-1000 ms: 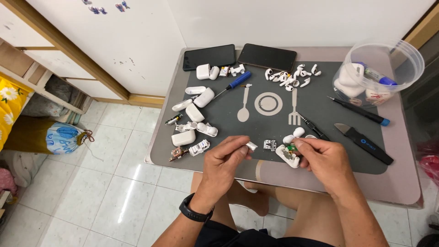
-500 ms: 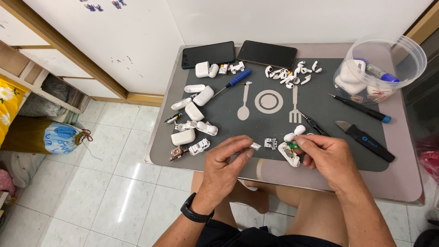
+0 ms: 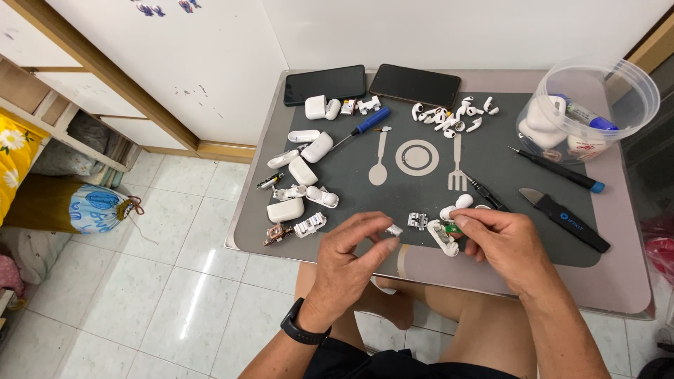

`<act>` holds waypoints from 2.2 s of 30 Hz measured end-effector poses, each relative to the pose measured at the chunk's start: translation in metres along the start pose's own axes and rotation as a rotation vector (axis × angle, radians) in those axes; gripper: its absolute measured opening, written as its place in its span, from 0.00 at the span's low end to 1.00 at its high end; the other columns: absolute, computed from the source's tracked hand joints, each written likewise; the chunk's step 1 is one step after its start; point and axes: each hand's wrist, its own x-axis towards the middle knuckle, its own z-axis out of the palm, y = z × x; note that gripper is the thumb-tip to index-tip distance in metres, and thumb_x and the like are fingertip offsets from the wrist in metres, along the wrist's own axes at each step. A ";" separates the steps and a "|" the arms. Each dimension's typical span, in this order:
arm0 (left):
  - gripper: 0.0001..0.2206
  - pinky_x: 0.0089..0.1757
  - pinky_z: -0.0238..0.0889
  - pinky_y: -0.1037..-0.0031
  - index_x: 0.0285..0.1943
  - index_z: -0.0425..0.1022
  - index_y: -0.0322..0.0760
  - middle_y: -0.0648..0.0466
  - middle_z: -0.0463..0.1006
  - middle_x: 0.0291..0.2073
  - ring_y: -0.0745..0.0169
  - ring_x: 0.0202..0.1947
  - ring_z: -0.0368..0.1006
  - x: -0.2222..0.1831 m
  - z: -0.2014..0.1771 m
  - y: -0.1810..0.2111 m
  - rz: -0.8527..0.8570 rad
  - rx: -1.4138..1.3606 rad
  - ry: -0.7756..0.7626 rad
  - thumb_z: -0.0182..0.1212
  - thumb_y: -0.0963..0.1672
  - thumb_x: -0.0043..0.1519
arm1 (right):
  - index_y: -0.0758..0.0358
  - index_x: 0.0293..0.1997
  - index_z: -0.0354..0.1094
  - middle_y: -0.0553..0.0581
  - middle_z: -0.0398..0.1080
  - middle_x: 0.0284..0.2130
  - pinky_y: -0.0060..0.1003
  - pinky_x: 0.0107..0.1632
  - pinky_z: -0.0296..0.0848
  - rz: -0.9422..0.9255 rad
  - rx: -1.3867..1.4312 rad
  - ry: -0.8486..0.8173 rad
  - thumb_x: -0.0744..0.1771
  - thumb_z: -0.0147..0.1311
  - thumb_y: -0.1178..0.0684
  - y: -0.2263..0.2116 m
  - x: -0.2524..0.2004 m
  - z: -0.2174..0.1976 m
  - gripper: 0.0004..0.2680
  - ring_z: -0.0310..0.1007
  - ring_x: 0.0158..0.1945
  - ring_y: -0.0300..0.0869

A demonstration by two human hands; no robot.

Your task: Disassembling and inspecting small electronic components, likely wireless earbuds, using various tools on a repair mat.

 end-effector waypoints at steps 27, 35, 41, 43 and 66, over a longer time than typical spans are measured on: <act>0.16 0.34 0.81 0.78 0.57 0.81 0.34 0.48 0.87 0.41 0.66 0.30 0.79 -0.010 0.012 0.041 -0.497 -0.167 -0.128 0.68 0.39 0.59 | 0.67 0.51 0.77 0.57 0.82 0.45 0.25 0.41 0.82 -0.359 -0.001 0.003 0.60 0.66 0.66 -0.010 -0.076 0.047 0.15 0.80 0.36 0.36; 0.15 0.46 0.74 0.82 0.56 0.82 0.40 0.57 0.87 0.45 0.76 0.41 0.79 -0.003 0.007 0.001 -0.452 0.186 -0.107 0.66 0.42 0.60 | 0.49 0.41 0.86 0.39 0.87 0.35 0.26 0.49 0.75 -0.080 -0.370 0.043 0.61 0.63 0.51 -0.039 -0.106 0.036 0.09 0.82 0.40 0.27; 0.12 0.40 0.72 0.47 0.53 0.82 0.39 0.41 0.85 0.39 0.32 0.41 0.80 0.055 -0.007 -0.003 -0.164 0.798 -0.203 0.60 0.41 0.62 | 0.52 0.41 0.84 0.43 0.85 0.35 0.29 0.47 0.76 -0.140 -0.369 0.212 0.61 0.65 0.53 -0.020 -0.130 -0.002 0.08 0.82 0.39 0.30; 0.12 0.40 0.72 0.49 0.53 0.82 0.36 0.40 0.85 0.39 0.33 0.41 0.80 0.066 -0.005 -0.006 -0.142 0.872 -0.174 0.60 0.40 0.61 | 0.53 0.42 0.84 0.44 0.85 0.35 0.30 0.46 0.77 -0.157 -0.371 0.255 0.61 0.65 0.54 -0.015 -0.138 -0.012 0.08 0.82 0.38 0.31; 0.10 0.44 0.63 0.70 0.46 0.84 0.46 0.58 0.82 0.33 0.55 0.45 0.73 0.013 0.038 -0.034 0.301 0.630 -0.431 0.70 0.43 0.56 | 0.55 0.45 0.80 0.48 0.74 0.23 0.45 0.49 0.72 -0.676 -0.682 0.279 0.61 0.69 0.56 0.044 -0.039 -0.004 0.09 0.76 0.30 0.47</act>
